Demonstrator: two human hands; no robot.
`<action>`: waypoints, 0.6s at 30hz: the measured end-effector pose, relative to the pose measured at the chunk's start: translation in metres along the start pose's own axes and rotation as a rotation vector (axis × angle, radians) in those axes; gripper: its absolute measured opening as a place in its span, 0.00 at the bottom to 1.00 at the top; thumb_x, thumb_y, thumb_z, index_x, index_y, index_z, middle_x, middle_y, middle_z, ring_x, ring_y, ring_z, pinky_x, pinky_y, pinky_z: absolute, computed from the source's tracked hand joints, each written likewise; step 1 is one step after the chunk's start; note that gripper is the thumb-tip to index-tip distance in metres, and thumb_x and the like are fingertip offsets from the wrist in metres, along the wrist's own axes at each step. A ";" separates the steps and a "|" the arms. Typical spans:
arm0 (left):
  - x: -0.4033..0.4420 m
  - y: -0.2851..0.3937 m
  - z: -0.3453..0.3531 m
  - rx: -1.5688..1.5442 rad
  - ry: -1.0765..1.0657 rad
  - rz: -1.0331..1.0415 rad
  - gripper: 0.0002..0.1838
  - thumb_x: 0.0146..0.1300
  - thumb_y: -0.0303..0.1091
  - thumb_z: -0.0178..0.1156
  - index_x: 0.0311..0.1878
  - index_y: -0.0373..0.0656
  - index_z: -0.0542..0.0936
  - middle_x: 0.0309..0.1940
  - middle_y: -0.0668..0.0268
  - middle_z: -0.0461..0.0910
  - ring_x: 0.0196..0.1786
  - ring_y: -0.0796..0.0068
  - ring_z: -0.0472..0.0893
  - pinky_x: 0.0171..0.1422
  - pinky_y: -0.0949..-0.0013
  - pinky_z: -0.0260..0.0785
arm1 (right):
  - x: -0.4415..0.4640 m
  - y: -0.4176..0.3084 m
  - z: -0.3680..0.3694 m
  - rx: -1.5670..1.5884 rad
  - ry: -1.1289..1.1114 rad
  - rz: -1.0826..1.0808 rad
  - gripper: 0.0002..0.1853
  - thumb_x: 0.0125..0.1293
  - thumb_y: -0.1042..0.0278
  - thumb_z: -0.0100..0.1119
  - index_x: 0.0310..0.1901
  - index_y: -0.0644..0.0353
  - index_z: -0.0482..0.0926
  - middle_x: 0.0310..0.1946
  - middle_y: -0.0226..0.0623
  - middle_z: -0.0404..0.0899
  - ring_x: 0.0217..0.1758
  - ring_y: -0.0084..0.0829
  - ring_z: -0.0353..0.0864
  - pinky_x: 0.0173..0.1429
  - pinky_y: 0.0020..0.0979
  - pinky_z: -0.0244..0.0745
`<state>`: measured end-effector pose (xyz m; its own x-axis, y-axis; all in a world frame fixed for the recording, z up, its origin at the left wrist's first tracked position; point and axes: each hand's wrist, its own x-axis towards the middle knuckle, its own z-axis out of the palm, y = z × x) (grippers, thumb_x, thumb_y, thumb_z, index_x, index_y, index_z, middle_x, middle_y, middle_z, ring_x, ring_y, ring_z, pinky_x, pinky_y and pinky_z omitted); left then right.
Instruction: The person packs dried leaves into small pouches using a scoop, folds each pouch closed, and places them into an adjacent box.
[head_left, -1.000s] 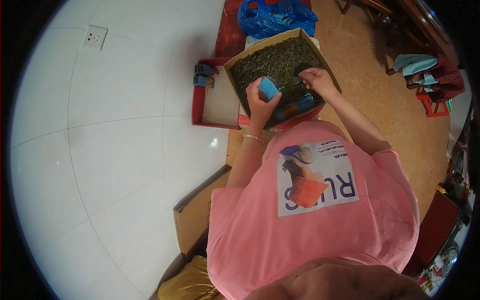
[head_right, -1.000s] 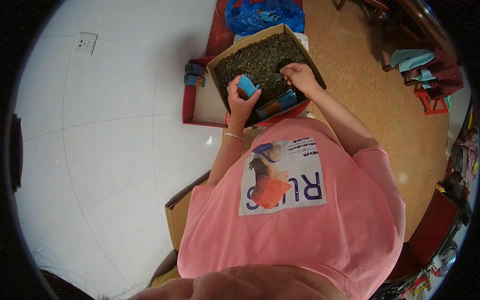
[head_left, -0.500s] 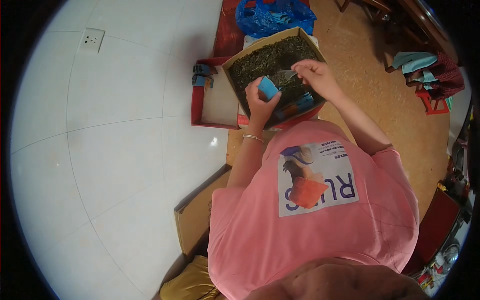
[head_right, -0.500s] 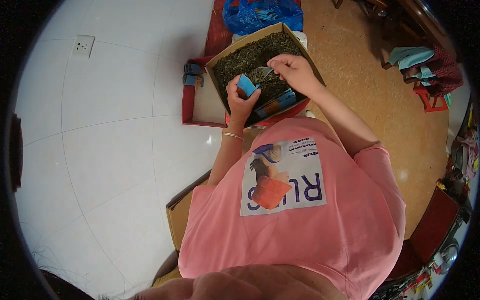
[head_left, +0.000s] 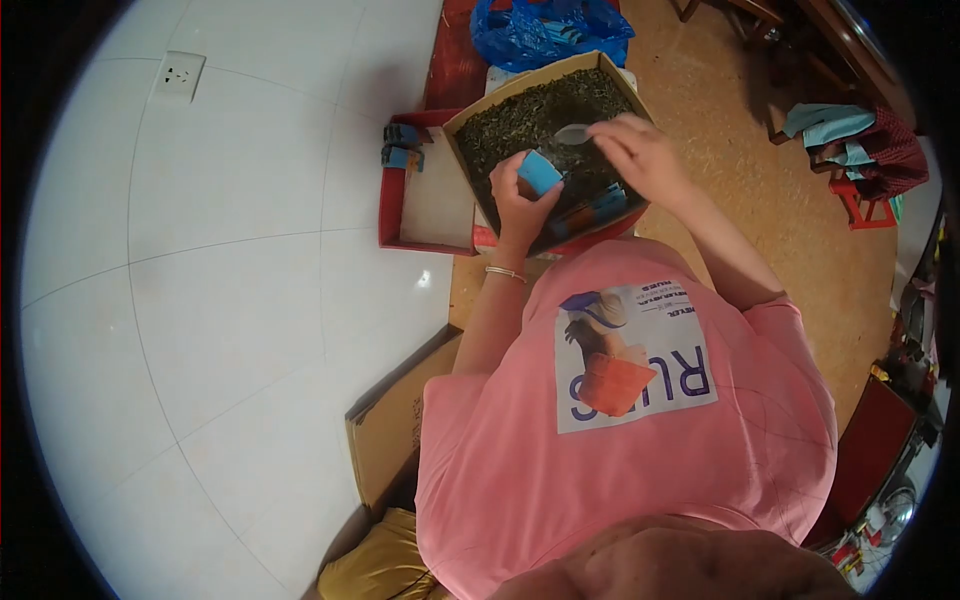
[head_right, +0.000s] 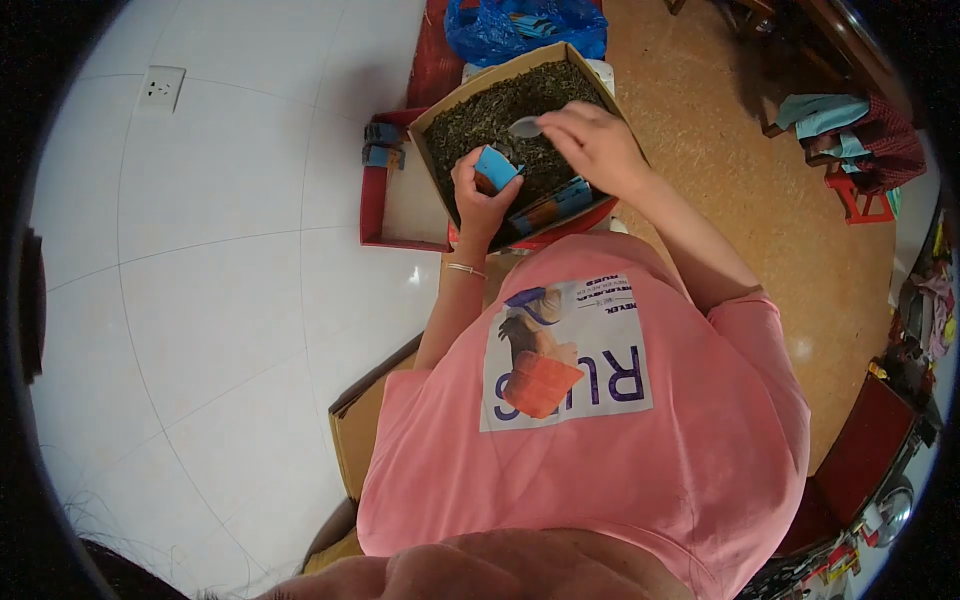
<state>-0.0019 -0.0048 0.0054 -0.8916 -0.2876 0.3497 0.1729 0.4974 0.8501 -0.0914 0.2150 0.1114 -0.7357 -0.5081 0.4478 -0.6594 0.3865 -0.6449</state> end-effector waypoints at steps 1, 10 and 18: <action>0.000 -0.001 0.000 -0.005 -0.002 -0.008 0.38 0.43 0.31 0.81 0.62 0.43 0.76 0.55 0.55 0.79 0.59 0.52 0.75 0.64 0.54 0.68 | -0.002 0.007 0.001 0.018 0.026 0.096 0.09 0.72 0.69 0.62 0.49 0.59 0.85 0.40 0.43 0.84 0.43 0.47 0.85 0.47 0.38 0.79; 0.002 0.006 0.000 0.017 -0.007 0.032 0.38 0.43 0.31 0.81 0.61 0.43 0.76 0.55 0.56 0.79 0.59 0.52 0.75 0.64 0.53 0.68 | -0.034 0.066 0.047 0.121 -0.073 0.392 0.11 0.73 0.66 0.61 0.50 0.62 0.86 0.40 0.41 0.87 0.42 0.34 0.86 0.47 0.32 0.79; 0.002 0.005 0.000 0.093 -0.039 0.085 0.38 0.46 0.32 0.82 0.63 0.45 0.77 0.49 0.65 0.73 0.41 0.70 0.72 0.45 0.67 0.69 | -0.015 0.052 0.022 0.777 -0.019 0.815 0.11 0.76 0.62 0.59 0.49 0.59 0.86 0.31 0.21 0.78 0.33 0.16 0.74 0.39 0.20 0.69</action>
<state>-0.0023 -0.0031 0.0105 -0.8914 -0.2099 0.4018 0.2109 0.5926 0.7774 -0.1116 0.2260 0.0573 -0.8959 -0.3373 -0.2891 0.2975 0.0279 -0.9543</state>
